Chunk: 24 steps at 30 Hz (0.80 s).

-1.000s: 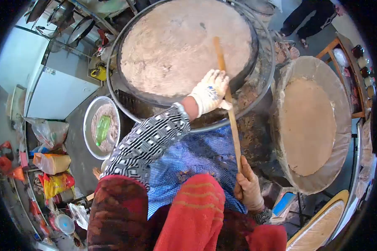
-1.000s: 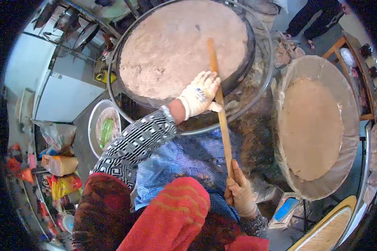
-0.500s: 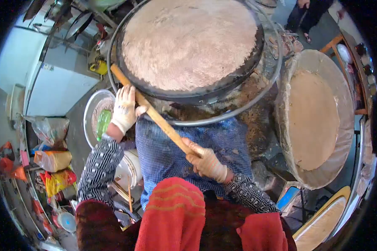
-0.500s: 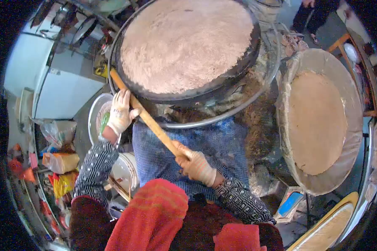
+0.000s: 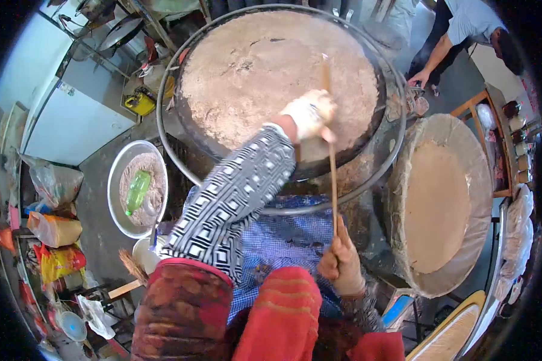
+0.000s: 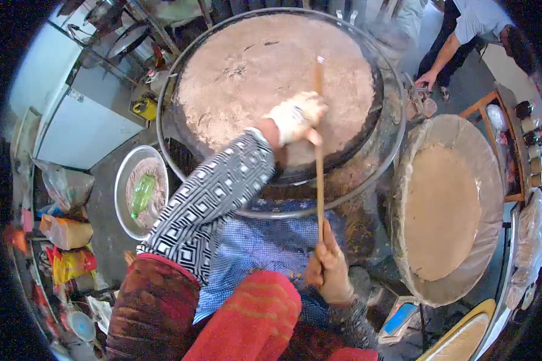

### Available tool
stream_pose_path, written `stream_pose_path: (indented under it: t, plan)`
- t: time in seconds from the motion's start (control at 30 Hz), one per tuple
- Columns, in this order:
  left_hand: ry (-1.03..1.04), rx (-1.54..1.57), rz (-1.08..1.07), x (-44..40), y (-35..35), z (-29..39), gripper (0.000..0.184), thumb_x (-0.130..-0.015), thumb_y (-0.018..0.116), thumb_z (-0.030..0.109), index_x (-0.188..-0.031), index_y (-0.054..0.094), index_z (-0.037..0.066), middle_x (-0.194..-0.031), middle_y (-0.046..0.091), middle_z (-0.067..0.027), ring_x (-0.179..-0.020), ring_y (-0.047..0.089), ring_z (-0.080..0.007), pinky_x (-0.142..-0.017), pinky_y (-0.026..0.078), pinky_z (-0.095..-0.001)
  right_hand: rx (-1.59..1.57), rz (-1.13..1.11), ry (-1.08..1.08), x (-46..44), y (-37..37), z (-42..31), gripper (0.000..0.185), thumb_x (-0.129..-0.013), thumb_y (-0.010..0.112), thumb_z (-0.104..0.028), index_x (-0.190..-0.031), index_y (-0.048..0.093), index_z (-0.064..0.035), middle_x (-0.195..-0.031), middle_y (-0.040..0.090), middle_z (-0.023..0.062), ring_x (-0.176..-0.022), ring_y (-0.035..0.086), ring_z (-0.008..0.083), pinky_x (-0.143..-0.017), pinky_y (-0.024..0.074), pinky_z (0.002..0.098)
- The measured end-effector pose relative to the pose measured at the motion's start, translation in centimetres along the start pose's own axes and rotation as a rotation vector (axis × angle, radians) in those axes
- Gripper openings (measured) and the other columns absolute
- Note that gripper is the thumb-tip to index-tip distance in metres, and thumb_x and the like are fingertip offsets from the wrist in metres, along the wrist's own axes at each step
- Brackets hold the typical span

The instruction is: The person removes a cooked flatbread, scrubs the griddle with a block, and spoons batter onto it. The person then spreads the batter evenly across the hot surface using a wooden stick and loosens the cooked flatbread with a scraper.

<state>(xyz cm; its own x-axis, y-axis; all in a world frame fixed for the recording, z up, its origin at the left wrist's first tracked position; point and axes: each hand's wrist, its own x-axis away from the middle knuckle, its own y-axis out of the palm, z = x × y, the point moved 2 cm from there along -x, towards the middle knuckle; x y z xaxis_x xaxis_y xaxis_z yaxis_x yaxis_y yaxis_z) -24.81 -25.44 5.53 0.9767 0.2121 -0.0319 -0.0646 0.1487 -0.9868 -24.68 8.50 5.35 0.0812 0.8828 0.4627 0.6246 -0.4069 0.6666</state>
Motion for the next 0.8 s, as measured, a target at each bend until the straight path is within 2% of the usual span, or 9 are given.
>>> stream_pose_path:
  t: [0.13, 0.3, 0.43, 0.5, 0.53, 0.6, 0.63, 0.67, 0.8]
  plan:
    - [-0.106, -0.235, 0.239, 8.3, -0.6, -6.3, 0.071, -0.067, 0.067, 0.056, -0.106, 0.061, -0.003, -0.11, 0.062, -0.0194, -0.119, 0.052, -0.0344, -0.109, 0.035, -0.0397, 0.094, -0.137, 0.178, -4.5, 2.2, -1.0, 0.068, -0.096, 0.056, -0.028, -0.153, 0.021, -0.0167, -0.053, 0.035, -0.0016, -0.039, 0.032, 0.0082, -0.037, 0.0297, 0.0245]
    - [-0.367, -0.241, 0.226, 19.8, -0.7, -10.6, 0.091, -0.066, 0.066, 0.06, -0.124, 0.051, -0.009, -0.131, 0.052, -0.0262, -0.129, 0.044, -0.0399, -0.112, 0.031, -0.0429, 0.482, -0.224, 0.193, -8.2, 6.4, 0.9, 0.06, -0.095, 0.054, -0.014, -0.15, 0.029, -0.0077, -0.059, 0.044, -0.0016, -0.039, 0.04, 0.0078, -0.033, 0.0281, 0.0239]
    - [-0.479, -0.237, 0.318, 27.4, -1.4, -8.0, 0.079, -0.075, 0.07, 0.049, -0.126, 0.05, -0.008, -0.132, 0.05, -0.027, -0.127, 0.043, -0.0429, -0.11, 0.033, -0.046, 0.587, -0.18, 0.223, -8.0, 6.9, 3.3, 0.058, -0.093, 0.056, -0.009, -0.147, 0.038, -0.0156, -0.069, 0.05, -0.0026, -0.04, 0.041, 0.0071, -0.035, 0.033, 0.0247]
    - [-0.509, -0.173, 0.476, 30.8, -1.5, -4.6, 0.067, -0.079, 0.069, 0.041, -0.124, 0.051, -0.005, -0.128, 0.051, -0.0247, -0.124, 0.045, -0.042, -0.108, 0.033, -0.0494, 0.797, -0.154, -0.011, -7.0, 5.5, 3.5, 0.056, -0.093, 0.058, -0.009, -0.145, 0.042, -0.0206, -0.07, 0.051, -0.0025, -0.043, 0.045, 0.0069, -0.036, 0.0361, 0.0251]
    - [-0.532, -0.173, 0.517, 32.3, -1.3, -3.2, 0.062, -0.08, 0.068, 0.038, -0.123, 0.052, -0.003, -0.126, 0.052, -0.0237, -0.123, 0.045, -0.0413, -0.109, 0.031, -0.0506, 0.787, -0.035, 0.096, -5.8, 5.4, 2.2, 0.056, -0.092, 0.058, -0.009, -0.145, 0.043, -0.0213, -0.072, 0.054, -0.0009, -0.046, 0.05, 0.0072, -0.036, 0.0386, 0.0243]
    - [-0.504, -0.211, 0.023, 32.7, -0.3, -1.1, 0.053, -0.078, 0.067, 0.034, -0.117, 0.055, 0.0, -0.118, 0.054, -0.0219, -0.119, 0.047, -0.0401, -0.11, 0.028, -0.0522, 0.705, 0.068, 0.095, -5.7, 4.1, 0.9, 0.057, -0.092, 0.057, -0.008, -0.145, 0.043, -0.0219, -0.075, 0.057, 0.0007, -0.047, 0.052, 0.0073, -0.035, 0.0399, 0.0232]
    - [-0.353, -0.27, 0.22, 34.5, 3.4, -0.9, 0.044, -0.073, 0.068, 0.034, -0.102, 0.058, 0.003, -0.108, 0.055, -0.0193, -0.113, 0.05, -0.038, -0.111, 0.027, -0.0525, 0.725, 0.039, 0.115, -6.5, 4.3, 1.3, 0.056, -0.092, 0.056, -0.009, -0.145, 0.043, -0.022, -0.077, 0.059, 0.0019, -0.047, 0.053, 0.0076, -0.034, 0.0409, 0.0227]
    - [-0.385, -0.292, 0.18, 33.6, 4.0, -0.7, 0.037, -0.073, 0.068, 0.035, -0.091, 0.058, 0.004, -0.101, 0.056, -0.0171, -0.108, 0.052, -0.036, -0.11, 0.029, -0.0521, 0.688, 0.033, 0.189, -7.4, 4.5, 2.5, 0.055, -0.092, 0.056, -0.011, -0.145, 0.043, -0.0219, -0.079, 0.059, 0.0022, -0.046, 0.052, 0.008, -0.033, 0.0413, 0.0233]
    - [-0.5, -0.311, 0.062, 31.7, 5.4, 2.6, 0.039, -0.072, 0.07, 0.04, -0.089, 0.061, 0.006, -0.092, 0.059, -0.0154, -0.103, 0.055, -0.034, -0.108, 0.031, -0.0502, 0.686, -0.153, 0.075, -9.0, 8.1, 3.1, 0.056, -0.094, 0.057, -0.012, -0.146, 0.04, -0.02, -0.078, 0.056, 0.0009, -0.047, 0.051, 0.0071, -0.035, 0.0388, 0.0209]
